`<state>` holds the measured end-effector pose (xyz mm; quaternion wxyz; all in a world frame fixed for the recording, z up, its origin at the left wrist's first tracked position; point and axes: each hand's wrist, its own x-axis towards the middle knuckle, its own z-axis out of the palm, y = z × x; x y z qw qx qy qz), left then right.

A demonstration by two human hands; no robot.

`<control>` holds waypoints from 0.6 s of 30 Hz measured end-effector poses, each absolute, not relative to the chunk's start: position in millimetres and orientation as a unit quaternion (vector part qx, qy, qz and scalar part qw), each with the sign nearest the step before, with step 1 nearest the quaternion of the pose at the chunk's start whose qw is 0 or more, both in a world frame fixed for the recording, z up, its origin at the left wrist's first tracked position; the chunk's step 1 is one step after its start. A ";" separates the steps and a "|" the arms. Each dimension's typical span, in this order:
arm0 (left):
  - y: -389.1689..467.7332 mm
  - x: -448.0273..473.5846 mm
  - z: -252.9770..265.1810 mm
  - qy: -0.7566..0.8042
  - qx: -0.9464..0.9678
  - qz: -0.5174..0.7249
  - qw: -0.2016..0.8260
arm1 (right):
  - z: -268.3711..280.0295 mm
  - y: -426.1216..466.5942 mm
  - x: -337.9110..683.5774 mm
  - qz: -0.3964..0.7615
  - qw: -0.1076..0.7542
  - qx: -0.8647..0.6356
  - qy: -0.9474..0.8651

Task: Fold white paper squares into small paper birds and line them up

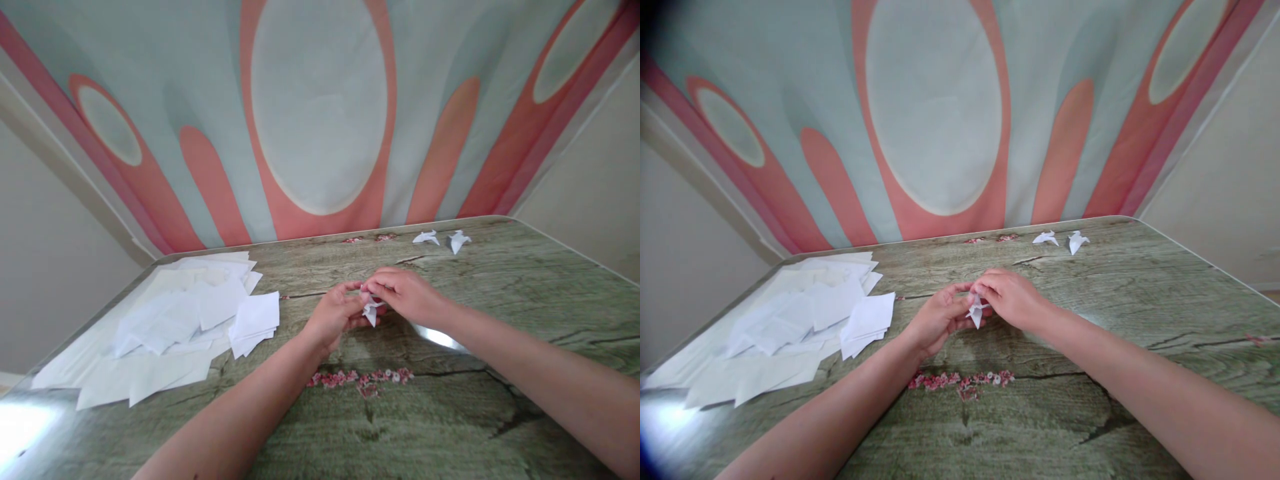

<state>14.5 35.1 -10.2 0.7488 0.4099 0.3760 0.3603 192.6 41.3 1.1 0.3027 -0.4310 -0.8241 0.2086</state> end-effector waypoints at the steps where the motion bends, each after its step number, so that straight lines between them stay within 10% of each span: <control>1: 35.1 14.1 -10.1 0.376 0.399 0.363 0.754 | 3.4 41.1 193.6 0.224 0.300 -0.423 -0.825; 18: 36.4 12.8 -15.5 0.382 0.483 0.363 0.700 | 1.6 40.7 194.8 0.186 0.296 -0.461 -0.816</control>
